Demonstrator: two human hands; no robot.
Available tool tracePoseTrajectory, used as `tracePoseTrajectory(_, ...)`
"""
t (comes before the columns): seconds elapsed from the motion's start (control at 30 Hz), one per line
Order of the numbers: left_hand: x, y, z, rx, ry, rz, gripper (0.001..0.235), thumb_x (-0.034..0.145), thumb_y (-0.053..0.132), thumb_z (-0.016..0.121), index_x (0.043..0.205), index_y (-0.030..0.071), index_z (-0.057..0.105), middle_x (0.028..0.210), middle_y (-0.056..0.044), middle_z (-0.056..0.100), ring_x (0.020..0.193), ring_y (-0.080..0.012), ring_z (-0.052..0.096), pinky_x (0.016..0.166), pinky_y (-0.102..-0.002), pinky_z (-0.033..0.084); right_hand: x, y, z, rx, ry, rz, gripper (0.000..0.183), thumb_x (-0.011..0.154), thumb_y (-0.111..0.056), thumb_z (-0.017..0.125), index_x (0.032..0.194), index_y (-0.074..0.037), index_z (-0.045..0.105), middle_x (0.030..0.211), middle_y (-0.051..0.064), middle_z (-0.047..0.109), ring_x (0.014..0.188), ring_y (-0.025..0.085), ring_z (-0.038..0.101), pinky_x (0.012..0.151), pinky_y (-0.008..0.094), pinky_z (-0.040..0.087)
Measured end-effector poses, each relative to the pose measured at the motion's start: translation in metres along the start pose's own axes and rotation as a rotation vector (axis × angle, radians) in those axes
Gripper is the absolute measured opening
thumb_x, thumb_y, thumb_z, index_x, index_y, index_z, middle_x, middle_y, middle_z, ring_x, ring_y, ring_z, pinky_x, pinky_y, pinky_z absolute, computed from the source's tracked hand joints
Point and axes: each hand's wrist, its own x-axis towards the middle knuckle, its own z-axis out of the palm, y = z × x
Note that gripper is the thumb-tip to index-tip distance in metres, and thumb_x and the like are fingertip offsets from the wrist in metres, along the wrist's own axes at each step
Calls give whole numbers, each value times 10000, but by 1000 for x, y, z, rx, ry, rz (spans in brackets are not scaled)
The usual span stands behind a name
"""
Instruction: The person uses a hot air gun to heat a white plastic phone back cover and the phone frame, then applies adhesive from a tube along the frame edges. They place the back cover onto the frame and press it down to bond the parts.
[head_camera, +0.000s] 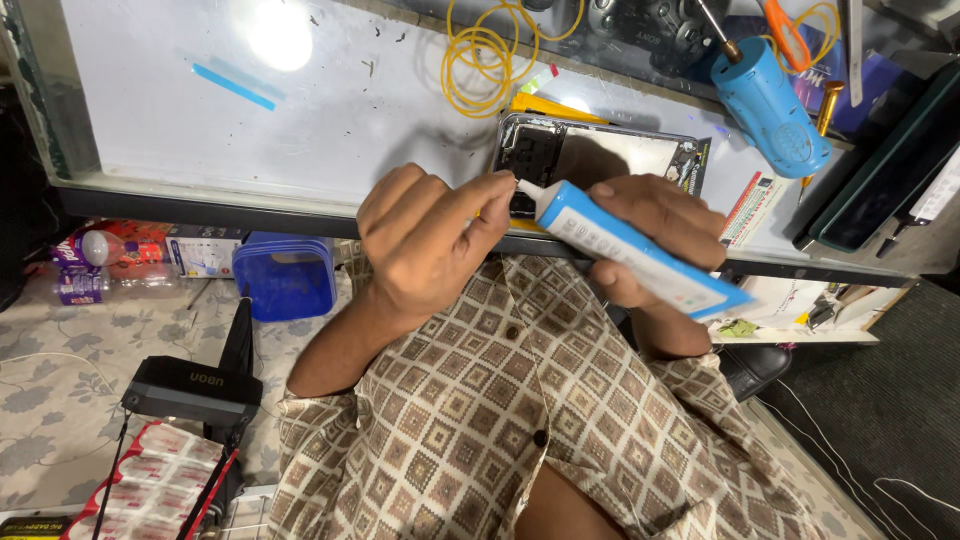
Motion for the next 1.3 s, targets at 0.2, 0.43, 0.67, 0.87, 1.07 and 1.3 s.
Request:
tracePoseTrajectory(0.2, -5, 8, -1, -217, -6, -263, 218, 866, -39, 849, 1037, 35, 736, 649, -20, 378, 619, -156, 388, 561, -308, 315, -3, 10, 6, -1, -25, -200, 550, 953, -378, 704, 1040, 163, 654, 850, 260, 715, 790, 368, 759, 720, 409, 642)
tracePoseTrajectory(0.43, -15, 0, 0, -273, 45, -338, 146, 861, -39, 769, 969, 36, 708, 677, 6, 429, 619, -107, 396, 544, -273, 309, -14, 17, 11, 87, 0, -222, 547, 969, -383, 684, 1133, 134, 620, 881, 250, 720, 783, 359, 758, 730, 406, 657)
tracePoseTrajectory(0.67, -4, -38, -41, 433, 105, -180, 161, 1005, 114, 756, 1132, 16, 755, 620, -12, 499, 605, -174, 436, 624, -361, 317, -11, 1, -10, 75, 48, 325, 509, 981, -380, 774, 1208, 65, 673, 1107, 237, 728, 978, 313, 725, 918, 346, 592)
tracePoseTrajectory(0.87, -1, -24, -35, 214, -236, 6, 580, 920, 407, 823, 1234, -59, 678, 766, -62, 552, 754, -220, 504, 781, -424, 387, 12, 19, -15, -22, -125, 258, 465, 942, -337, 775, 1173, 64, 725, 1105, 192, 755, 936, 270, 765, 874, 320, 619)
tracePoseTrajectory(1.07, -11, -29, -20, 269, -322, 221, 441, 954, 416, 896, 1201, 72, 773, 726, 34, 440, 729, -152, 456, 734, -334, 352, 16, 23, -7, 19, -85, 262, 451, 949, -323, 775, 1173, 66, 731, 1054, 179, 758, 920, 273, 761, 868, 327, 617)
tracePoseTrajectory(1.3, -20, -35, -19, 249, -339, 260, 362, 954, 368, 901, 1195, 117, 803, 692, 72, 442, 697, -116, 440, 722, -312, 344, 13, 29, -7, 19, -94, 242, 448, 944, -313, 795, 1166, 71, 733, 1087, 195, 765, 933, 284, 771, 880, 342, 627)
